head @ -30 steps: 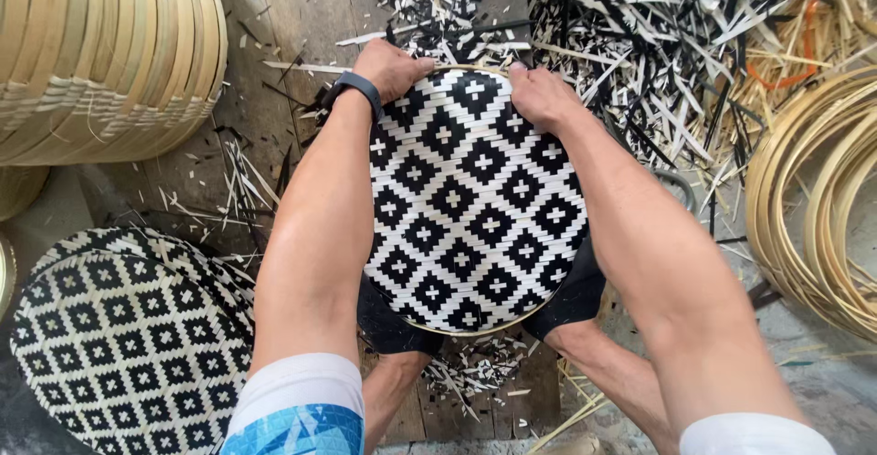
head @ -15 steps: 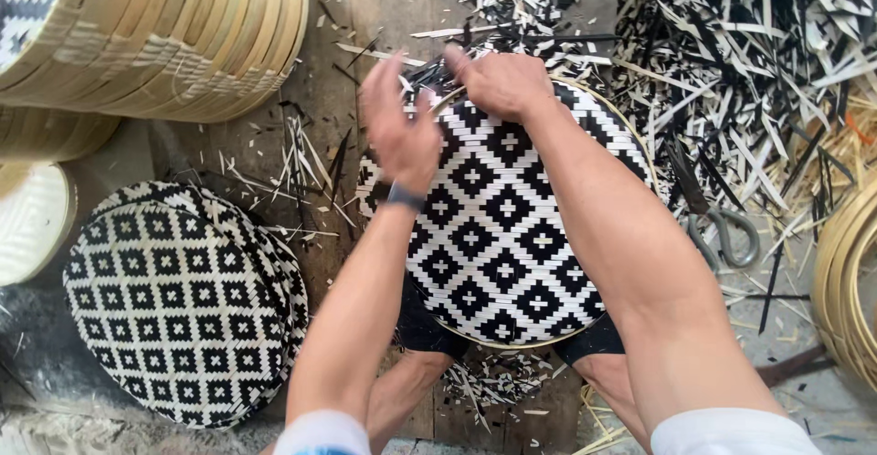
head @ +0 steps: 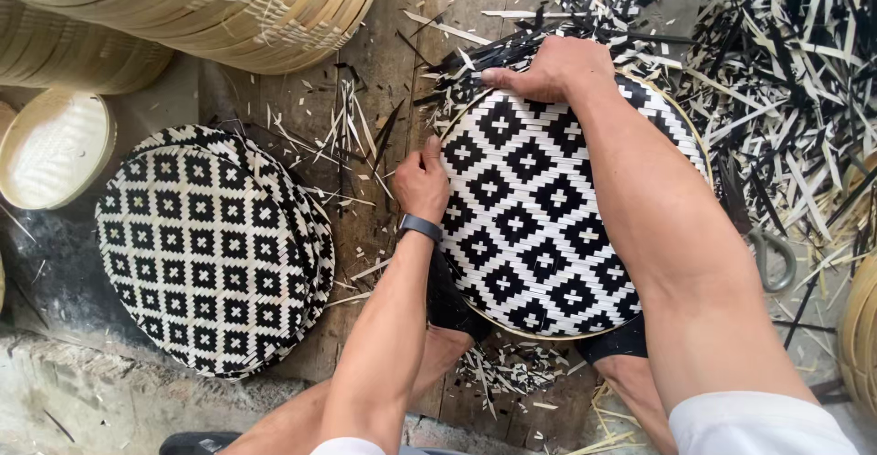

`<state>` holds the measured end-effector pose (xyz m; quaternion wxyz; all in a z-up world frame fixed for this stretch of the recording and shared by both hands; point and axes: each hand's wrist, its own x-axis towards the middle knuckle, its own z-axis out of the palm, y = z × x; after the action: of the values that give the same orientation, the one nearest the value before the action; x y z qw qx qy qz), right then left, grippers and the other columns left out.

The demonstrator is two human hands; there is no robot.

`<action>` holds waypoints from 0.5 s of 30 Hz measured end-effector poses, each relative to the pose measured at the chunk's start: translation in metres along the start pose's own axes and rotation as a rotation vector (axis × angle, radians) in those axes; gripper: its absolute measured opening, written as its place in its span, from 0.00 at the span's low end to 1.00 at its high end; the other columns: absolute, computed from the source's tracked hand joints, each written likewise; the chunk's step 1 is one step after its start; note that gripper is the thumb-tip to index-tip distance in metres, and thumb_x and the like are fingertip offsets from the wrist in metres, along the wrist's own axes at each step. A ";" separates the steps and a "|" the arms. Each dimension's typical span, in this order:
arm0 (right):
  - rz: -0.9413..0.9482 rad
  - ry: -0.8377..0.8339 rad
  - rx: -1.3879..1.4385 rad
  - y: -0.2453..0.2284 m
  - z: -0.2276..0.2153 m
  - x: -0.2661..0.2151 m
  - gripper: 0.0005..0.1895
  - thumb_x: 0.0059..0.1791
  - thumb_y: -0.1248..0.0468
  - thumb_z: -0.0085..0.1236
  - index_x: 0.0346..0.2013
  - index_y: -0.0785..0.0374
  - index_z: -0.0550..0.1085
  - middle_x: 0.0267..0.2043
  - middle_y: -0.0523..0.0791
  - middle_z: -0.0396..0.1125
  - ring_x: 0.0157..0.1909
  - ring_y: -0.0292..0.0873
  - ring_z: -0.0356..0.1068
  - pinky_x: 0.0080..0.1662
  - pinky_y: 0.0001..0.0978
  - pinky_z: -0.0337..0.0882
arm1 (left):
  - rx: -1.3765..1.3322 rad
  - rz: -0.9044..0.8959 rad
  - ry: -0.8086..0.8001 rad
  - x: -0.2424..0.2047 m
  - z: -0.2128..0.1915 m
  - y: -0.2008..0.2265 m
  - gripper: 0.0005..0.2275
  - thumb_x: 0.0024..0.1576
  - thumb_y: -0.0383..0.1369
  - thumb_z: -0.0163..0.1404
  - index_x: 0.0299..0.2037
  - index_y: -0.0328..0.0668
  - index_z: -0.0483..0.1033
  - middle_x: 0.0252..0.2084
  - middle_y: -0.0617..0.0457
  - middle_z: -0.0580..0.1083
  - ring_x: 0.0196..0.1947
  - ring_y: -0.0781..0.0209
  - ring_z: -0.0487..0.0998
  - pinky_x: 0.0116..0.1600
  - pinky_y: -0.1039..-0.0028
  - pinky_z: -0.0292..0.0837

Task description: The person assembles a round woven basket by placing a black-and-white patterned woven base onto a wooden stump, fitting a bamboo rim around it, and trimming excess material with shears. The person repeats this process for multiple baskets, stacking the finished units.

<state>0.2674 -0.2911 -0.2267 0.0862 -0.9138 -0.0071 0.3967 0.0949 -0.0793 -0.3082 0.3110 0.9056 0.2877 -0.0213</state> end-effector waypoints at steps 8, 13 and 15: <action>-0.509 0.221 0.006 -0.036 0.050 0.008 0.39 0.48 0.23 0.34 0.46 0.43 0.82 0.44 0.50 0.75 0.44 0.57 0.74 0.46 0.54 0.71 | -0.246 0.008 0.000 0.003 -0.009 -0.011 0.31 0.57 0.59 0.50 0.28 0.30 0.80 0.23 0.38 0.75 0.27 0.41 0.75 0.35 0.56 0.71; -0.334 0.004 -0.205 -0.052 0.023 -0.010 0.47 0.42 0.16 0.39 0.34 0.52 0.84 0.37 0.52 0.77 0.44 0.53 0.76 0.49 0.48 0.74 | -0.049 -0.191 0.099 -0.036 -0.028 -0.027 0.32 0.64 0.56 0.46 0.23 0.29 0.79 0.23 0.38 0.74 0.26 0.42 0.74 0.37 0.53 0.67; -0.325 -0.004 -0.226 -0.058 0.017 -0.016 0.49 0.38 0.15 0.42 0.31 0.55 0.84 0.37 0.51 0.77 0.43 0.52 0.77 0.48 0.45 0.73 | -0.124 -0.270 0.005 -0.045 -0.029 -0.030 0.30 0.61 0.56 0.48 0.27 0.29 0.80 0.21 0.35 0.73 0.24 0.39 0.73 0.38 0.53 0.69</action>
<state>0.2472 -0.2330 -0.2173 0.0461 -0.9037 -0.1992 0.3761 0.0370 -0.0666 -0.2920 0.3599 0.8377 0.4086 -0.0428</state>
